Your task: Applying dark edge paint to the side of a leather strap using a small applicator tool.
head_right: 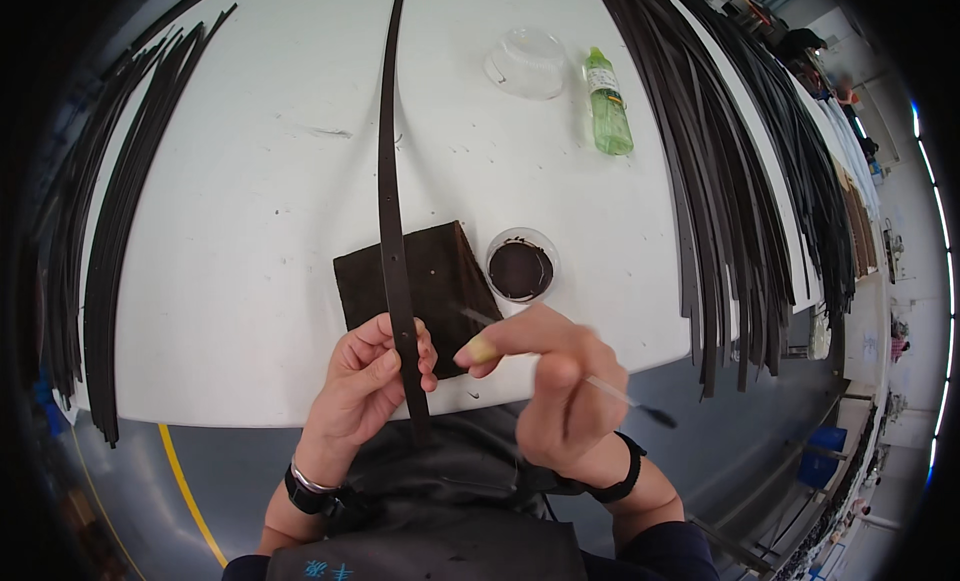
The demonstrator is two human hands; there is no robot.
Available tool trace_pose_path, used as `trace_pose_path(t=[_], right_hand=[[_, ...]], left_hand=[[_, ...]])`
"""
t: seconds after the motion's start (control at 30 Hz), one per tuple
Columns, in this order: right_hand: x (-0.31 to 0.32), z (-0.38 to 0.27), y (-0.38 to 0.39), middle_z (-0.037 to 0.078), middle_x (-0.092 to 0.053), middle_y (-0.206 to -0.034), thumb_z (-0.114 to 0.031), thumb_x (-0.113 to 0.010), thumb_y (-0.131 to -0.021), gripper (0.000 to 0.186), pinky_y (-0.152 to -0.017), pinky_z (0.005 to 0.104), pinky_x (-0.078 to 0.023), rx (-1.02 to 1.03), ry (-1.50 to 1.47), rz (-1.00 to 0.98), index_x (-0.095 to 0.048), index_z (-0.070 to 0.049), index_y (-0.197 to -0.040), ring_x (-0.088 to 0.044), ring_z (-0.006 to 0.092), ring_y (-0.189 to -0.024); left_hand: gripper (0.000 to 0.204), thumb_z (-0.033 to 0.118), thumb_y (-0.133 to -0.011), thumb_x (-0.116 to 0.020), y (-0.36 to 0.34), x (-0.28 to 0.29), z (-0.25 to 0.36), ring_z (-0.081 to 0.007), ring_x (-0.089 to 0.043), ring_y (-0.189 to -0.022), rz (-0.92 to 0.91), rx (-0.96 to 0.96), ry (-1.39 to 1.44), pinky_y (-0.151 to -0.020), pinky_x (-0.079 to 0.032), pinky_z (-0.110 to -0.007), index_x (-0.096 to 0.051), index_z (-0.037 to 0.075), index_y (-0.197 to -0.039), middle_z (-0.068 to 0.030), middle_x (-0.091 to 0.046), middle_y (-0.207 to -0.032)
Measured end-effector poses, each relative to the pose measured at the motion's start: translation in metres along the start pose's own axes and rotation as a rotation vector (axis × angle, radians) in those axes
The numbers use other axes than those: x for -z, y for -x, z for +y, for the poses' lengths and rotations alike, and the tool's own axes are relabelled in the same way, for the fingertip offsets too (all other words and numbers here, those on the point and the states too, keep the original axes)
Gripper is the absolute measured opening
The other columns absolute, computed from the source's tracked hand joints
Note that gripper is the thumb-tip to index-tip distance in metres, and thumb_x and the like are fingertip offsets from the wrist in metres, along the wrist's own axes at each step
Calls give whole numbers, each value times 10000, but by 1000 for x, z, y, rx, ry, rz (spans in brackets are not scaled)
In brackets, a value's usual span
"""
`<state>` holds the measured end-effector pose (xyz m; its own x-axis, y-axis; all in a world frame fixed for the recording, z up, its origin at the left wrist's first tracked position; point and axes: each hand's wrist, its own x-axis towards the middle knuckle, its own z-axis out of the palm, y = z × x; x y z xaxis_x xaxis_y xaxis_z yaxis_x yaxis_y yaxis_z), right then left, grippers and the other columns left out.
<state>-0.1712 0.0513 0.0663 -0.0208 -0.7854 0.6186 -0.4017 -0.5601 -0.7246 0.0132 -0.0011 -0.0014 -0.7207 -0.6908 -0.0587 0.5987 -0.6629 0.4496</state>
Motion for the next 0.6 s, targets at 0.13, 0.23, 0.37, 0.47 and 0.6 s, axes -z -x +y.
trace_pose_path(t=[0.13,0.23,0.37,0.47,0.6], right_hand=[[-10,0,-3,170,-644,-937,-85,-326,-1023,224,-761,309,-535,-181,-54,150,-494,57,-1064,-657,220,-791],[-12,3,0,177,-630,-1002,-79,-321,-1025,237,-820,304,-515,-216,42,99,-513,52,-1070,-655,227,-881],[-18,0,8,158,-651,-937,-83,-325,-1025,244,-806,306,-518,-435,-218,101,-528,45,-1071,-667,213,-835],[-26,-4,8,153,-657,-909,-100,-323,-1029,258,-787,306,-524,-425,-218,64,-529,47,-1078,-668,207,-812],[-34,-10,11,153,-655,-911,-116,-335,-1029,268,-775,309,-529,-459,-223,-4,-540,50,-1077,-664,201,-824]], left_hand=[[333,66,-898,-625,2,-1,3,-180,-618,-909,-33,13,87,-782,-534,-310,-537,-2,-1212,-100,-635,-1011],[331,30,-869,-648,9,-5,9,-183,-619,-907,15,17,164,-754,-527,-299,-540,14,-1182,-110,-644,-1003],[289,-62,-814,-669,25,-19,23,-151,-612,-893,225,-6,-68,-749,-525,-269,-543,33,-1056,-115,-645,-987],[313,-104,-769,-696,37,-32,32,-115,-598,-843,403,-140,-304,-737,-517,-243,-538,39,-998,-83,-627,-943],[345,-115,-739,-727,46,-40,36,-79,-566,-772,576,-352,-605,-710,-498,-211,-521,32,-973,-40,-590,-885]])
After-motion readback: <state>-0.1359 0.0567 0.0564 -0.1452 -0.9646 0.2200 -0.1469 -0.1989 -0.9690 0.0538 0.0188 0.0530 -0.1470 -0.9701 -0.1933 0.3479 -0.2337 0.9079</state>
